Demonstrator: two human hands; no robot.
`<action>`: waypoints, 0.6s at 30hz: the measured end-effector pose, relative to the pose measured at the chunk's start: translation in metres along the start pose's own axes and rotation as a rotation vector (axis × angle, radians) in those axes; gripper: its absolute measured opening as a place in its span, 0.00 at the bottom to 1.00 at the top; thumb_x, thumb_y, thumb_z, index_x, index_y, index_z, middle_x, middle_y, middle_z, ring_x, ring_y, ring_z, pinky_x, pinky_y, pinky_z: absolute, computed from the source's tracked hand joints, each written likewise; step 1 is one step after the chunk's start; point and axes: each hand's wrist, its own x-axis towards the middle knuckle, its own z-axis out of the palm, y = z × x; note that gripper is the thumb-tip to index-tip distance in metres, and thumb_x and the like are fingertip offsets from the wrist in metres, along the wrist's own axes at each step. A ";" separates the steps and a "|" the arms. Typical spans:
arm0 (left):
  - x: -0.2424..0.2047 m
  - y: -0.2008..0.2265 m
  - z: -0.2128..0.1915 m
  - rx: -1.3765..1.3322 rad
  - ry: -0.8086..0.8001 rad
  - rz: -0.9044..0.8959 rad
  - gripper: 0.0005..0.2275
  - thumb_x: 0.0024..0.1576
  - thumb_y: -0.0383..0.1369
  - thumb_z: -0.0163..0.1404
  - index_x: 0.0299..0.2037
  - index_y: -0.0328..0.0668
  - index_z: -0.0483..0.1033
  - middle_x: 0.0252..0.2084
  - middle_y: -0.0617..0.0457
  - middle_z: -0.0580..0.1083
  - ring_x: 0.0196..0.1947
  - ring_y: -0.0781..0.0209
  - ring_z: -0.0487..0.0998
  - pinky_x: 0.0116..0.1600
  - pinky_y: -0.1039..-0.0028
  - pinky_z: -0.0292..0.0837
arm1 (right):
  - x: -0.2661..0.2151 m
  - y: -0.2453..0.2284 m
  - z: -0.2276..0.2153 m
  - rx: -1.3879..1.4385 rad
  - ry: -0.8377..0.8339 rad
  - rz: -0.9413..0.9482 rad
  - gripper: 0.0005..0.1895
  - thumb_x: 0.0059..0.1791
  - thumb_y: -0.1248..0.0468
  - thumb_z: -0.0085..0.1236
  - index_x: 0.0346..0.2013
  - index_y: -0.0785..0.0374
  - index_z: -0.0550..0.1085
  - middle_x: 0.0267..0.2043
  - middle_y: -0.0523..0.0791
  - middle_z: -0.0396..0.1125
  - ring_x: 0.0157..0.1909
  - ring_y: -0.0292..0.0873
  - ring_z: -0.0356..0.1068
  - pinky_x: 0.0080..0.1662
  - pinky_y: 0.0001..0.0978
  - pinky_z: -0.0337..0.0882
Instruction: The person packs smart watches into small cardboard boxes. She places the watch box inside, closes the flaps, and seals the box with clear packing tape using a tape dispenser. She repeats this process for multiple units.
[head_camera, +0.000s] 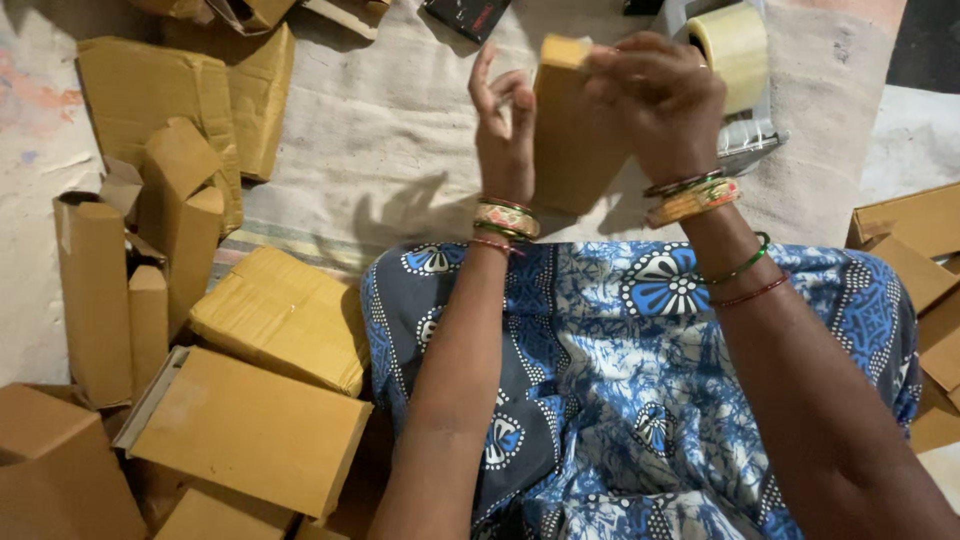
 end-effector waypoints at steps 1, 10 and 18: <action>0.001 -0.009 -0.008 0.201 0.085 -0.112 0.38 0.63 0.57 0.49 0.76 0.41 0.53 0.62 0.37 0.72 0.63 0.47 0.74 0.66 0.62 0.70 | 0.000 0.006 0.003 0.174 0.033 0.140 0.07 0.55 0.67 0.67 0.48 0.57 0.82 0.51 0.44 0.77 0.52 0.40 0.78 0.57 0.35 0.83; 0.029 -0.078 -0.092 -0.040 0.483 -0.698 0.34 0.45 0.48 0.63 0.43 0.13 0.73 0.39 0.37 0.77 0.32 0.55 0.77 0.35 0.62 0.77 | -0.069 0.095 0.052 -0.407 -0.015 0.680 0.23 0.46 0.69 0.62 0.56 0.63 0.76 0.48 0.56 0.75 0.49 0.50 0.76 0.52 0.42 0.73; 0.012 -0.069 -0.074 0.286 0.311 -0.651 0.27 0.52 0.51 0.56 0.28 0.24 0.81 0.25 0.43 0.78 0.26 0.59 0.77 0.31 0.66 0.73 | -0.080 0.145 0.056 -0.051 0.054 0.273 0.28 0.51 0.76 0.50 0.68 0.72 0.64 0.64 0.59 0.67 0.66 0.51 0.68 0.63 0.36 0.67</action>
